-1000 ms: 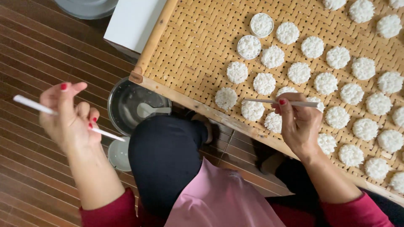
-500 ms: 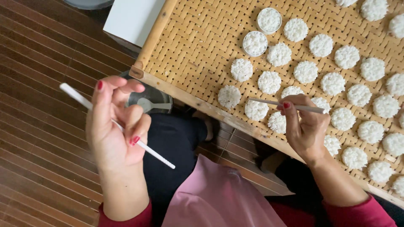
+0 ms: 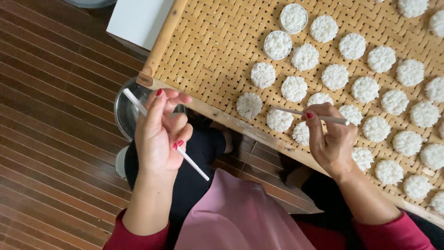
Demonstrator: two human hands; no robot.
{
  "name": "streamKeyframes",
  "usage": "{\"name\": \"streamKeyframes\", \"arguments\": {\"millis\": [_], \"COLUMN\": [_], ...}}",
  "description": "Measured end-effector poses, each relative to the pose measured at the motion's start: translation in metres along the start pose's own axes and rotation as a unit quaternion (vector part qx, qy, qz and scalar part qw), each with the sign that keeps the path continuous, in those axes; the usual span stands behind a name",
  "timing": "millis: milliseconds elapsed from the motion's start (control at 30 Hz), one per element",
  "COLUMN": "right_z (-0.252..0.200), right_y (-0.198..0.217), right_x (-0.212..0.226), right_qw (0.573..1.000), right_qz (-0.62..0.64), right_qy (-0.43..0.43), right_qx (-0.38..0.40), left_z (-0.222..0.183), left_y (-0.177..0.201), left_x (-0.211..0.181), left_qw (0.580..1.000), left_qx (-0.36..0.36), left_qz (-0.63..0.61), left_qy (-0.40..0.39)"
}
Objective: Shaping and marking small round food items on a bamboo tray using a mold and sticks.
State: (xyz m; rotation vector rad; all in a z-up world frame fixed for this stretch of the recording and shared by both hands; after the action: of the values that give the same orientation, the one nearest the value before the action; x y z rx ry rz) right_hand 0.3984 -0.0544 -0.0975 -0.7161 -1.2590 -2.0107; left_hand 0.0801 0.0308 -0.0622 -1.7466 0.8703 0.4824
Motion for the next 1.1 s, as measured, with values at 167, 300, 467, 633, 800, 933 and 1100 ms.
{"name": "streamKeyframes", "arguments": {"millis": [167, 300, 467, 633, 800, 933, 1100], "right_z": [-0.009, -0.009, -0.02, -0.008, 0.006, 0.025, 0.025], "right_y": [0.005, 0.006, -0.002, 0.01, 0.017, 0.015, 0.009], "right_x": [-0.009, 0.017, 0.006, 0.027, 0.003, 0.003, -0.008], "right_qw": [0.999, 0.999, 0.996, 0.998, 0.999, 0.999, 0.998], "right_qz": [0.004, 0.006, -0.05, -0.046, -0.044, -0.046, -0.061], "right_qy": [0.03, 0.044, 0.066, -0.008, -0.019, -0.013, -0.005], "right_qx": [-0.026, -0.004, 0.03, 0.029, -0.01, -0.013, -0.001], "left_z": [-0.025, -0.062, -0.087, -0.087, -0.074, -0.069, -0.066], "left_y": [-0.003, 0.01, 0.027, 0.022, 0.02, 0.025, 0.018], "left_x": [0.03, 0.079, 0.13, 0.153, 0.16, 0.17, 0.168], "left_qw": [0.991, 0.974, 0.959, 0.95, 0.952, 0.954, 0.949], "left_qx": [-0.104, -0.176, -0.233, -0.243, -0.235, -0.237, -0.241], "left_qz": [0.02, 0.035, -0.04, -0.022, -0.012, -0.002, 0.01], "left_qy": [0.083, 0.138, 0.156, 0.194, 0.195, 0.182, 0.201]}}
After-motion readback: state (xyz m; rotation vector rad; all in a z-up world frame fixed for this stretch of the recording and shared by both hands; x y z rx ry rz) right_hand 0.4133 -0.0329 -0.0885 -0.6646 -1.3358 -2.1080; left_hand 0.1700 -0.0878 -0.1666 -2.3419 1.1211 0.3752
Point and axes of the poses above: each hand's wrist, its own z-axis towards the middle knuckle, its own y-axis out of the back of the hand, x = y × z, the point moved 3 cm from there along z, towards the middle knuckle, and after that the axes turned 1 degree about -y, right-handed, at the moved point
